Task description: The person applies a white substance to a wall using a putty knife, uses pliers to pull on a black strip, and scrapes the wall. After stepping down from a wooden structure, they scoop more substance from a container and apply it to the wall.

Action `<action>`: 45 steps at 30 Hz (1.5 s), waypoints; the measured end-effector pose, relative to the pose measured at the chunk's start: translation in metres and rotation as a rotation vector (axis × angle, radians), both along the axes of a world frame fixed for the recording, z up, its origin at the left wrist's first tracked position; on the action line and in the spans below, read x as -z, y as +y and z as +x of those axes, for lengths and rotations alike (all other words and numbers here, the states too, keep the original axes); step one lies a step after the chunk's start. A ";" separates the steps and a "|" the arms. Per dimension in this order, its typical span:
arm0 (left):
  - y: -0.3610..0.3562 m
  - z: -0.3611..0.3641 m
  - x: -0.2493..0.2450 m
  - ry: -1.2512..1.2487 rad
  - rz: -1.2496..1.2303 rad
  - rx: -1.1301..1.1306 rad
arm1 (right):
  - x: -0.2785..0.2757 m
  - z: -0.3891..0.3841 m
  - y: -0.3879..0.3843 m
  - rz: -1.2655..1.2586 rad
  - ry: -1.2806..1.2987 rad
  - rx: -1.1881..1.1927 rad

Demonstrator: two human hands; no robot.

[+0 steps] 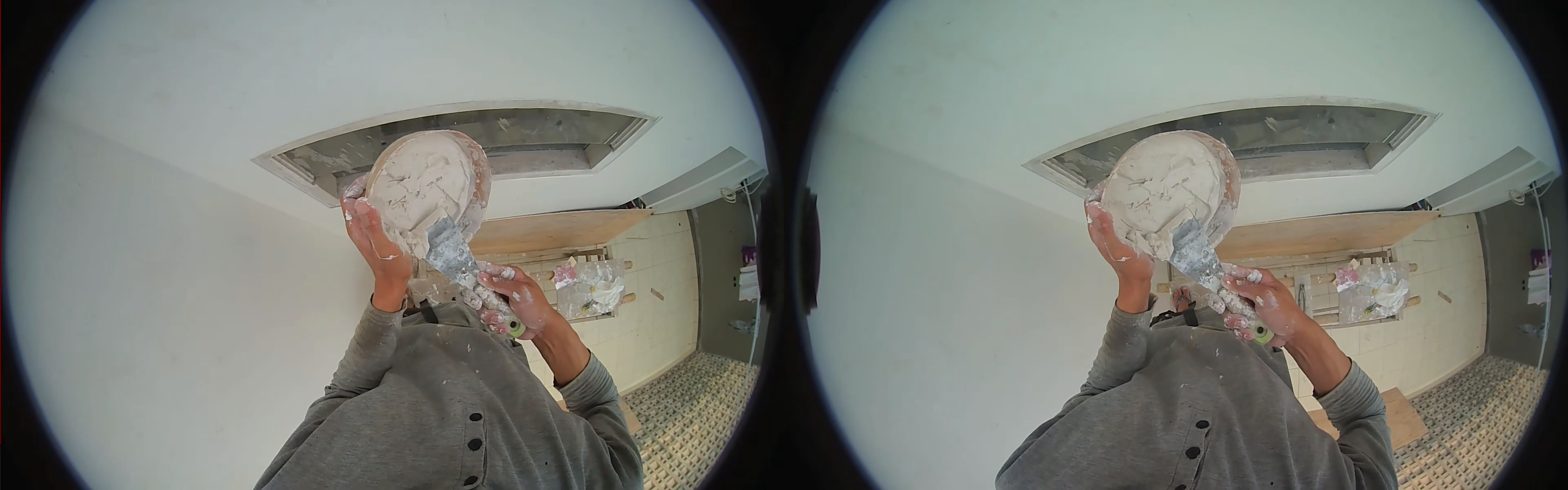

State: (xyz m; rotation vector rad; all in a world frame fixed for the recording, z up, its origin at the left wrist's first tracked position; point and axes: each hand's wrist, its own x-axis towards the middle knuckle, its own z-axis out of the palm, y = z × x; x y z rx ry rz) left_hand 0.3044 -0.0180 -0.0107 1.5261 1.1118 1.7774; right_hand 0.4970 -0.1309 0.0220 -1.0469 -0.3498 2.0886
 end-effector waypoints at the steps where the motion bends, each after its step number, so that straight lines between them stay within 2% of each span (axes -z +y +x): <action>1: 0.002 -0.001 0.011 0.082 -0.021 -0.046 | 0.003 0.004 0.005 -0.059 0.091 0.013; 2: -0.001 -0.007 0.025 0.162 -0.039 -0.093 | 0.007 0.003 0.004 -0.056 0.095 0.006; 3: -0.002 -0.010 0.042 0.164 -0.032 -0.103 | 0.011 0.002 0.004 -0.059 0.214 0.027; 4: -0.006 -0.014 0.063 0.120 -0.135 -0.153 | 0.017 -0.001 -0.001 -0.053 0.328 0.044; 5: -0.005 -0.016 0.069 0.075 -0.232 -0.201 | 0.020 -0.002 -0.001 -0.032 0.327 0.029; 7: -0.006 -0.010 0.020 -0.806 -0.432 0.029 | 0.023 0.001 0.004 0.001 0.459 0.059; 9: -0.005 -0.023 0.036 -0.827 -0.444 -0.026 | 0.021 0.004 0.012 0.108 0.488 0.079; 10: -0.008 -0.026 0.022 -0.820 -0.444 0.034 | 0.017 0.002 0.020 0.115 0.440 0.106; 11: -0.003 -0.033 0.055 -0.689 -0.403 -0.092 | 0.011 0.004 0.028 0.123 0.400 0.132; 13: -0.003 -0.037 0.045 -0.921 -0.431 -0.106 | 0.004 0.007 0.048 0.281 0.356 0.158; 14: -0.008 -0.041 0.037 -0.930 -0.401 -0.071 | -0.012 0.006 0.065 0.349 0.361 0.126; 15: -0.011 -0.047 0.036 -0.935 -0.384 -0.035 | -0.027 0.002 0.075 0.440 0.297 0.168; 17: -0.017 -0.057 0.044 -0.982 -0.379 -0.103 | -0.061 -0.004 0.087 0.666 0.118 0.209; 18: -0.017 -0.064 0.056 -0.991 -0.359 -0.095 | -0.081 -0.008 0.096 0.687 0.114 0.202; 20: -0.013 -0.078 0.071 -1.032 -0.359 -0.187 | -0.121 -0.017 0.114 1.109 -0.242 0.236; 22: -0.016 -0.086 0.066 -1.037 -0.347 -0.189 | -0.170 -0.035 0.131 1.481 -0.429 0.313; 24: -0.018 -0.097 0.061 -1.037 -0.343 -0.181 | -0.222 -0.051 0.140 1.711 -0.811 0.366; 26: -0.017 -0.109 0.061 -0.997 -0.384 -0.197 | -0.266 -0.070 0.173 2.327 -1.271 0.676; 33: 0.002 -0.152 0.061 -1.038 -0.387 -0.263 | -0.399 -0.158 0.232 2.314 -1.625 0.767; 35: 0.004 -0.169 0.058 -1.026 -0.377 -0.258 | -0.428 -0.174 0.251 2.455 -1.877 1.015; 36: 0.007 -0.178 0.061 -1.016 -0.374 -0.252 | -0.438 -0.178 0.256 2.445 -1.882 1.029; 39: 0.015 -0.202 0.079 -1.015 -0.345 -0.288 | -0.475 -0.187 0.278 2.464 -2.237 1.204; 40: 0.016 -0.212 0.089 -0.988 -0.390 -0.255 | -0.486 -0.192 0.281 2.458 -2.249 1.204; 42: 0.020 -0.225 0.093 -0.959 -0.436 -0.215 | -0.502 -0.200 0.278 2.906 -2.145 1.399; 43: 0.020 -0.229 0.095 -0.960 -0.441 -0.236 | -0.498 -0.197 0.278 2.617 -2.319 1.225; 45: 0.020 -0.232 0.090 -0.960 -0.447 -0.247 | -0.507 -0.191 0.294 2.617 -2.374 1.301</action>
